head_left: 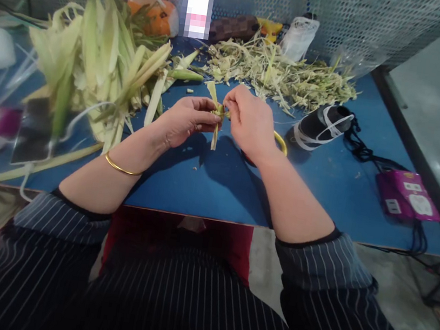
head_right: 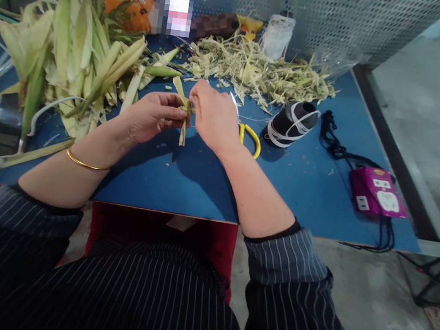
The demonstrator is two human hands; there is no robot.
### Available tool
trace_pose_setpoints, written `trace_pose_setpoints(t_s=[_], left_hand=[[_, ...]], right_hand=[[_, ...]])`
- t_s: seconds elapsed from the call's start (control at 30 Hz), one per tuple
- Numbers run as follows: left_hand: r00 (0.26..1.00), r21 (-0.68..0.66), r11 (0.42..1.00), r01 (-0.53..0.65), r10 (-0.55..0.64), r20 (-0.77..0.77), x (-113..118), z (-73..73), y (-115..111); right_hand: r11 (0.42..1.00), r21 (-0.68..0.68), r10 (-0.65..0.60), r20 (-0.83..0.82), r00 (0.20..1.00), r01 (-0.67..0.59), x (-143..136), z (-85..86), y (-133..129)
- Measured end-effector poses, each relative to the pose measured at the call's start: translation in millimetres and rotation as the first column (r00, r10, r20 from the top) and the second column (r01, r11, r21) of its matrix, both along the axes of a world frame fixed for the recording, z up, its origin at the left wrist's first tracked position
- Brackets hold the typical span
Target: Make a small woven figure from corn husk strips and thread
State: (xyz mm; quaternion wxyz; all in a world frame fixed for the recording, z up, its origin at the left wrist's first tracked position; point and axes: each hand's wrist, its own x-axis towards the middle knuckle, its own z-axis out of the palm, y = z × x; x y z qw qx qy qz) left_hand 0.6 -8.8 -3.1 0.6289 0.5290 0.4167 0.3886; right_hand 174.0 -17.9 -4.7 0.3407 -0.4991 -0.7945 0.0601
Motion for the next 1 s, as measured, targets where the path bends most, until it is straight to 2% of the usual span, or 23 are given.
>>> trace_pose_setpoints(t_s=[0.2,0.37,0.43,0.53,0.6,0.67,0.77,0.83,0.9,1.0], left_hand=[[0.992,0.121,0.989,-0.085,0.095,-0.079,3.0,-0.1,-2.6],[0.993,0.138,0.990,-0.013,0.029,-0.116,0.8,3.6,-4.4],[0.994,0.105,0.993,0.050,-0.039,-0.104,-1.4,5.7,-4.9],[0.992,0.031,0.992,0.123,-0.122,-0.042,-4.5,6.6,-3.4],[0.992,-0.002,0.992,0.126,-0.126,0.015,-5.8,5.1,-0.7],[0.994,-0.014,0.996,0.089,-0.088,0.065,-6.1,2.5,2.6],[0.995,-0.002,1.000,-0.003,0.003,0.099,-4.8,-0.9,6.0],[0.993,0.029,0.997,-0.071,0.068,0.096,-2.9,-2.4,6.8],[0.987,0.078,0.987,-0.142,0.136,0.080,-0.8,-3.3,7.1],[0.972,0.155,0.959,-0.236,0.232,0.040,1.0,-4.1,7.5]], right_hand=[[0.997,-0.074,0.012,-0.070,0.997,-0.017,2.7,-3.6,4.3],[0.967,-0.229,0.052,-0.245,0.968,-0.110,6.9,0.3,11.4],[0.928,-0.320,0.074,-0.348,0.934,-0.192,9.4,4.3,11.1],[0.824,-0.465,0.029,-0.536,0.844,-0.324,12.2,9.2,8.1],[0.767,-0.512,-0.028,-0.628,0.777,-0.386,12.6,9.7,7.0],[0.748,-0.524,-0.062,-0.666,0.743,-0.407,11.3,7.9,7.6],[0.771,-0.506,-0.066,-0.666,0.743,-0.386,5.8,3.7,8.7],[0.817,-0.465,-0.040,-0.635,0.771,-0.341,1.0,2.1,7.2],[0.881,-0.394,0.000,-0.555,0.832,-0.263,-3.3,1.4,3.7],[0.963,-0.232,0.048,-0.346,0.937,-0.136,-7.6,0.6,-3.2]])
